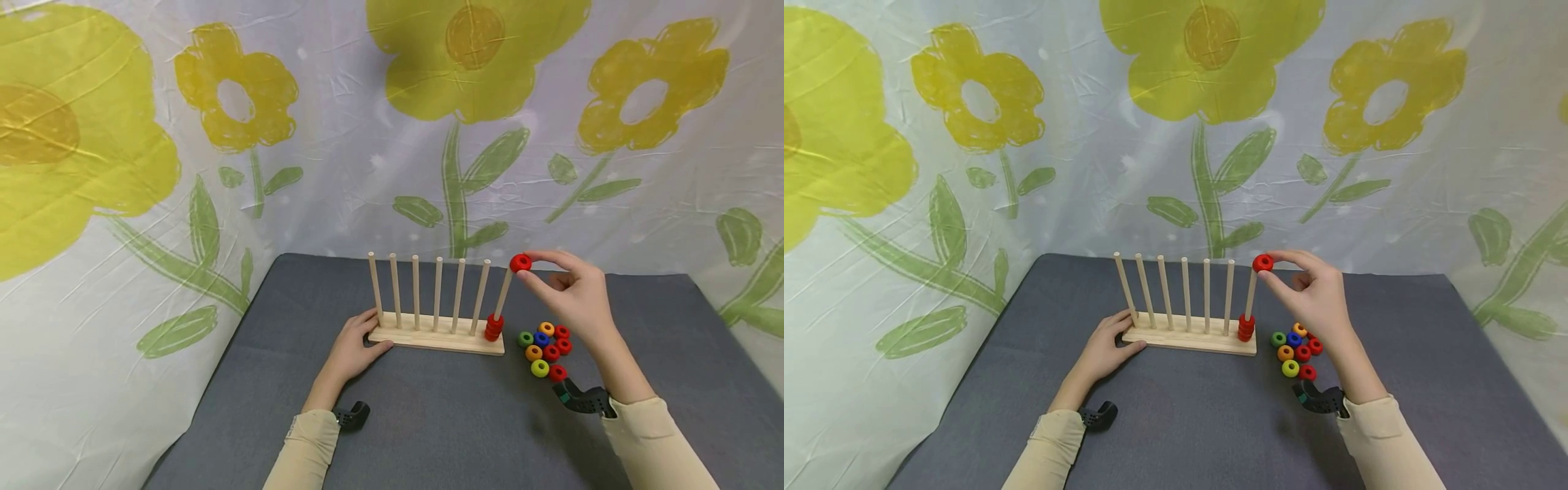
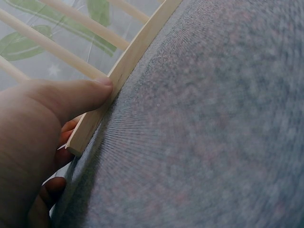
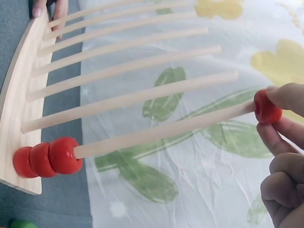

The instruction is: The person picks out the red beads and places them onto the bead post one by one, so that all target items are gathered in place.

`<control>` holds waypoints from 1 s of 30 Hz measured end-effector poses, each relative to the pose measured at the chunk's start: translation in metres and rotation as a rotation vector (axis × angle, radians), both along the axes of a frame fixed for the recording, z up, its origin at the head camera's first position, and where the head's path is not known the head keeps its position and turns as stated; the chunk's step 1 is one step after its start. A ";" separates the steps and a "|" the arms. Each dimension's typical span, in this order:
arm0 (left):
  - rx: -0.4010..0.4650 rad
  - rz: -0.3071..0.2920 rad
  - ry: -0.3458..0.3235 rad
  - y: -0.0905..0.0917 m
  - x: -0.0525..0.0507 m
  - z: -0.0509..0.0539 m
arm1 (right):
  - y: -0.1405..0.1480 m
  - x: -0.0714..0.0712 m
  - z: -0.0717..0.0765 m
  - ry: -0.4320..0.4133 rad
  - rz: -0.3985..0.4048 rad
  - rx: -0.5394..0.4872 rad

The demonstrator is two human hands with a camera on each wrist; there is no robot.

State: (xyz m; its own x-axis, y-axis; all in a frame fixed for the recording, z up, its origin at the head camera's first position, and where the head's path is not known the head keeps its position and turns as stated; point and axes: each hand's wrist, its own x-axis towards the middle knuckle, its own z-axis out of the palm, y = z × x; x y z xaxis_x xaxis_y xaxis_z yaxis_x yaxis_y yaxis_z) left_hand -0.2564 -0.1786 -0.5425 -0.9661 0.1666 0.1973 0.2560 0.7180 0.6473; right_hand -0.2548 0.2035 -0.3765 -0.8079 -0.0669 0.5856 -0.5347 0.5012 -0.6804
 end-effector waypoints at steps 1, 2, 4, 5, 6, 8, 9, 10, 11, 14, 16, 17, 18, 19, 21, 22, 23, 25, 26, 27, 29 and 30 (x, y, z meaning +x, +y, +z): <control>0.000 0.000 0.000 0.000 0.000 0.000 | 0.000 -0.001 0.000 -0.001 0.000 0.000; 0.001 0.000 0.001 0.000 0.000 0.000 | 0.000 -0.001 -0.001 -0.003 0.001 -0.002; 0.002 -0.001 0.001 0.000 0.000 0.000 | -0.001 -0.002 -0.001 -0.003 0.002 -0.003; 0.001 -0.001 0.002 0.001 0.000 0.000 | -0.001 -0.002 -0.001 -0.002 0.003 -0.002; 0.000 0.000 0.002 0.001 0.000 0.000 | -0.002 -0.002 -0.001 -0.002 0.005 -0.003; -0.003 0.000 0.005 0.001 0.000 0.000 | -0.002 -0.003 -0.001 -0.001 0.008 -0.004; -0.004 0.000 0.005 0.001 0.000 0.000 | -0.002 -0.003 -0.001 0.000 0.008 -0.001; -0.006 0.000 0.005 0.001 0.000 0.000 | -0.002 -0.003 -0.001 0.000 0.007 -0.001; -0.007 0.000 0.005 0.001 0.000 0.000 | -0.002 -0.003 -0.001 0.000 0.007 0.000; -0.007 -0.001 0.005 0.001 0.000 0.000 | -0.003 -0.004 0.000 -0.001 0.001 0.006; -0.007 0.000 0.006 0.000 0.000 0.000 | -0.003 -0.004 0.001 0.001 -0.002 0.011; -0.007 0.000 0.006 0.000 0.000 0.000 | -0.003 -0.004 0.000 0.001 -0.004 0.014; -0.008 0.001 0.006 0.000 0.000 0.000 | -0.004 -0.005 0.000 0.001 -0.005 0.017; -0.009 0.002 0.006 0.000 0.000 0.000 | -0.004 -0.005 0.000 0.002 -0.004 0.020; -0.011 0.003 0.005 0.000 0.000 0.000 | -0.004 -0.006 0.000 0.002 -0.003 0.021; -0.010 0.003 0.003 0.000 0.000 0.000 | -0.004 -0.006 0.000 0.001 -0.001 0.021; -0.010 0.003 0.003 0.000 0.000 0.000 | -0.004 -0.006 0.000 0.000 0.001 0.020; -0.010 0.002 0.003 0.000 0.000 0.000 | -0.005 -0.007 0.001 -0.001 0.006 0.019; -0.010 0.003 0.002 0.000 0.000 0.000 | -0.005 -0.007 0.001 -0.003 0.007 0.018; -0.008 0.003 0.001 0.000 0.001 0.000 | -0.005 -0.007 0.002 -0.004 0.010 0.018; -0.008 0.003 0.001 0.001 0.001 0.000 | -0.005 -0.008 0.002 -0.007 0.012 0.020; -0.007 0.004 0.000 0.001 0.001 0.000 | -0.006 -0.008 0.002 -0.008 0.012 0.022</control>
